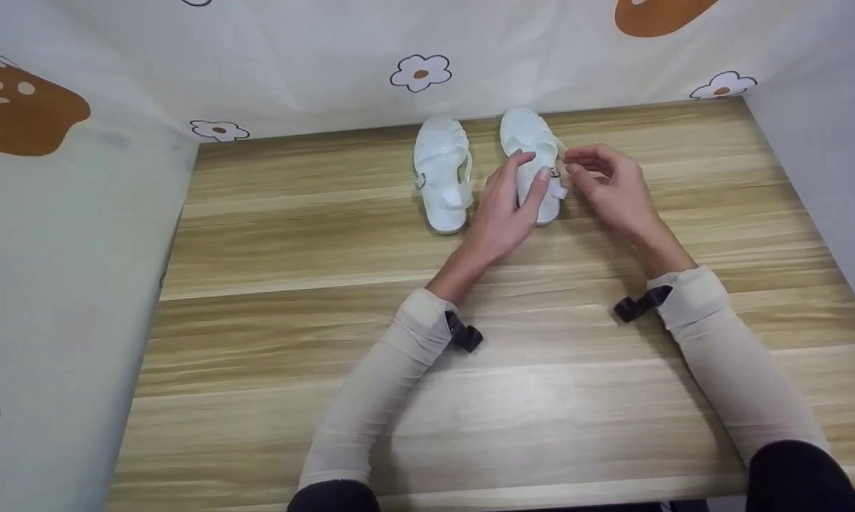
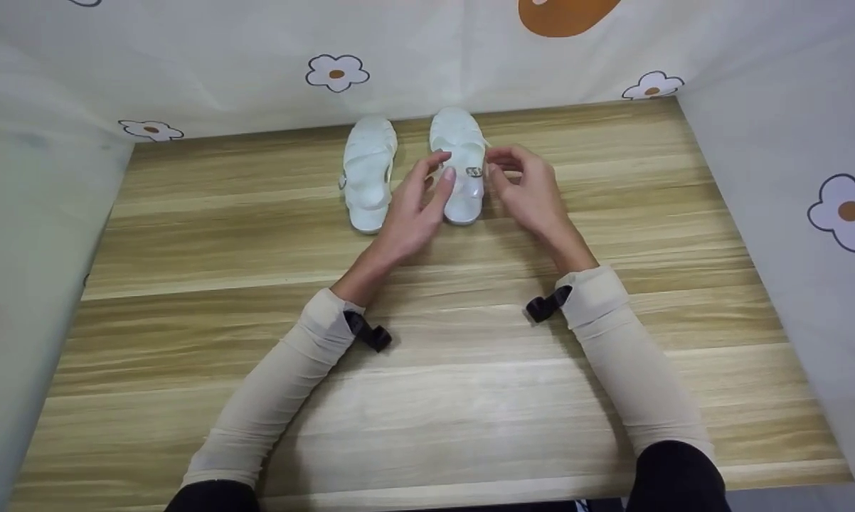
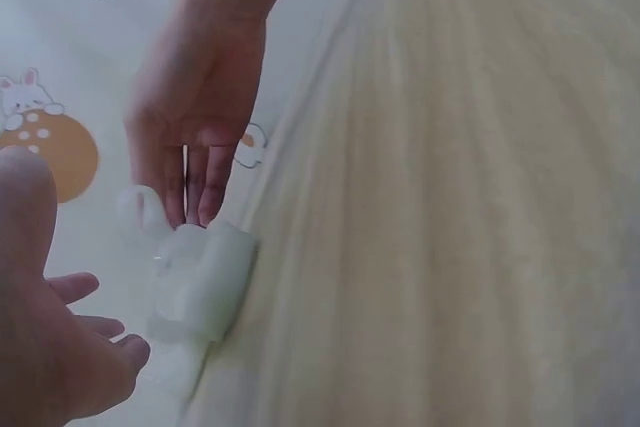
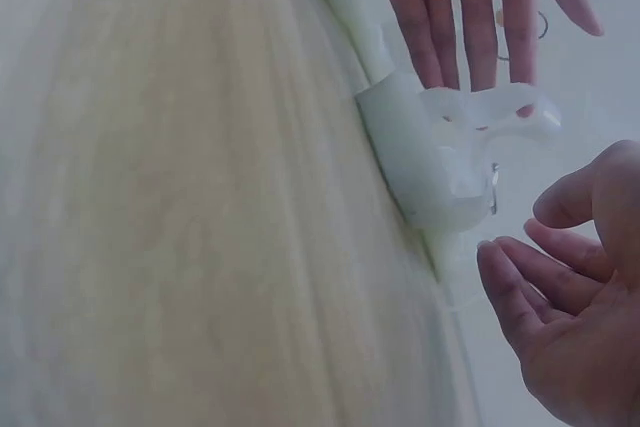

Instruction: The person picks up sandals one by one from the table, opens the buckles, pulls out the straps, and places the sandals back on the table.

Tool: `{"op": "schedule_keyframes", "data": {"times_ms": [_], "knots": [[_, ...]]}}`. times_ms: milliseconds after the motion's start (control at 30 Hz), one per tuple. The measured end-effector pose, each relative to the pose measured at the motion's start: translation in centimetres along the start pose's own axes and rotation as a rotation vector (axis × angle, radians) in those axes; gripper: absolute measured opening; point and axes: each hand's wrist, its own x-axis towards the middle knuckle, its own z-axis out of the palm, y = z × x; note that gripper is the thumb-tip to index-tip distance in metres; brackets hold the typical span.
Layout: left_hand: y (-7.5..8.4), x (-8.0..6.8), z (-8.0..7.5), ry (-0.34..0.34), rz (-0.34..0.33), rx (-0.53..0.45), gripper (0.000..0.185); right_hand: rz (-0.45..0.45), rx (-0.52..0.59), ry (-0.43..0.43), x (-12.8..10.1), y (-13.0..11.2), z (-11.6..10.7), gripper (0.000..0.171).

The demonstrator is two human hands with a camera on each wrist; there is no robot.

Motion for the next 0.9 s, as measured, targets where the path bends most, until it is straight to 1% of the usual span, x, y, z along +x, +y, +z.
{"op": "schedule_keyframes", "data": {"times_ms": [100,200,267,367,533,700,800,900], "knots": [[0.5,-0.1,-1.3,0.021,0.049,-0.041,0.055,-0.036,0.055,0.004,-0.3,-1.2,0.2,0.034],[0.9,-0.2,-2.8,0.056,0.099,-0.073,0.051,-0.09,0.121,-0.005,-0.8,-2.7,0.7,0.032],[1.0,-0.2,-3.9,0.084,0.126,-0.092,0.049,-0.121,0.158,-0.018,-1.0,-3.6,1.2,0.031],[0.8,-0.2,-5.5,0.13,0.158,-0.104,0.045,-0.144,0.199,-0.049,-1.3,-4.9,2.1,0.031],[-0.1,-0.5,-7.4,0.192,0.134,-0.116,0.042,-0.135,0.206,-0.115,-1.4,-6.3,4.0,0.036],[-1.8,-0.8,-8.9,0.231,0.087,-0.107,0.039,-0.105,0.204,-0.2,-1.1,-6.4,6.2,0.042],[-2.8,-1.1,-9.6,0.247,0.037,-0.069,0.039,-0.094,0.206,-0.242,-0.9,-6.2,7.7,0.047],[-3.8,-1.3,-10.1,0.255,-0.022,-0.023,0.041,-0.079,0.186,-0.261,-0.7,-5.9,9.0,0.053]]}}
